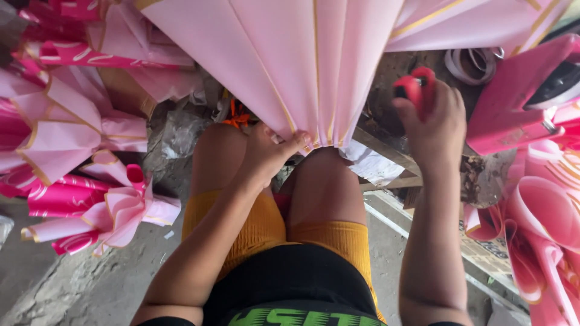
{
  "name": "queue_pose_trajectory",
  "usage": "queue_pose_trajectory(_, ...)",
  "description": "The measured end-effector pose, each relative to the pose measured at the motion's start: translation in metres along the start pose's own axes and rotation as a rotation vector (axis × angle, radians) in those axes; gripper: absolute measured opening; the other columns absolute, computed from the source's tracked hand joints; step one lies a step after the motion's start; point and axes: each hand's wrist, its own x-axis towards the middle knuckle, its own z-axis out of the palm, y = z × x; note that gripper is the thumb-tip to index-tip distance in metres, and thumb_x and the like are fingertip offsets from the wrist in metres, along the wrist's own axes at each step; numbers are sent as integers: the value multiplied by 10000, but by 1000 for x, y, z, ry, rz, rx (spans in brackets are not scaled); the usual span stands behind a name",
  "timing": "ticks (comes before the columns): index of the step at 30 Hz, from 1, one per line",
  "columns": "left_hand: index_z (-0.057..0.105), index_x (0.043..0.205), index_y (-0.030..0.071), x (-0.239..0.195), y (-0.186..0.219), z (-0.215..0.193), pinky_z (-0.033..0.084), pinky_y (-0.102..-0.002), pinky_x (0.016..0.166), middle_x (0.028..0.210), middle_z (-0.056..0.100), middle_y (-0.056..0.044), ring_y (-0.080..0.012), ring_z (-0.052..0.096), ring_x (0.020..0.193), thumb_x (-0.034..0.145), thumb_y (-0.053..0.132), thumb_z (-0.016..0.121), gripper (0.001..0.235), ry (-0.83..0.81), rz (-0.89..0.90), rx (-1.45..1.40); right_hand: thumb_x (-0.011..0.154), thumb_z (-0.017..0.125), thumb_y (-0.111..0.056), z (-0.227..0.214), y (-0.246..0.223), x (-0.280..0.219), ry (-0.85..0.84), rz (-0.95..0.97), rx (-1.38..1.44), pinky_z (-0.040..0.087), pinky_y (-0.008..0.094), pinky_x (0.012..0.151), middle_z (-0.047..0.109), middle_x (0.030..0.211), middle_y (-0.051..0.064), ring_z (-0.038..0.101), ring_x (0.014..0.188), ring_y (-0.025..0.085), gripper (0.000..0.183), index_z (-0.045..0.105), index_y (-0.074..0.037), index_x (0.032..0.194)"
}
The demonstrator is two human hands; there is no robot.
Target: The person folds pink paper with gold trim into cone shapes and secures the base with a red stapler. They repeatedly fold, staple, and adjust the cones while seated on the floor surrounded by similar items.
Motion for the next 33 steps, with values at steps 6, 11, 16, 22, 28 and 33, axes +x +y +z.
queue_pose_trajectory(6,600,1128,-81,-1,-3,8,665,-363,642,954,713,-190,-214,726,848,760,106,853,484,-18,9,-43,780,660,-179,-8,-54,-64,-54,1004,1228,409,229,449,638,649,105,561,420,184,109,642,-111,696)
queue_pose_trajectory(11,592,1107,-83,-8,1,13,668,-373,617,932,711,-194,-233,734,834,741,92,870,492,-26,-2,-6,1009,440,-577,55,-61,-122,-356,978,1361,447,293,312,599,546,177,621,408,259,647,613,-36,698)
queue_pose_trajectory(16,636,1068,-56,-10,-2,16,662,-324,617,901,718,-161,-200,731,812,733,119,873,446,-14,20,39,1025,236,-683,49,-91,-77,-493,732,1003,448,312,248,501,349,191,588,284,272,859,546,-81,496)
queue_pose_trajectory(22,670,1045,-44,-5,-21,14,630,-332,628,898,735,-178,-200,719,845,719,117,860,411,-6,73,138,1065,284,-622,66,-71,-82,-456,739,956,450,304,262,545,411,213,600,331,289,791,571,-69,577)
queue_pose_trajectory(28,635,1057,-75,-13,-8,18,623,-362,626,883,713,-224,-242,734,853,744,135,852,435,-23,96,152,1084,327,-604,50,-79,-81,-450,752,788,575,379,551,639,647,160,710,656,305,690,636,-93,740)
queue_pose_trajectory(33,647,1060,-40,-14,-10,17,618,-333,625,882,720,-177,-216,744,868,739,144,828,412,-46,59,211,1107,338,-596,60,-64,-82,-458,734,778,566,337,619,611,608,129,659,648,243,694,605,-108,691)
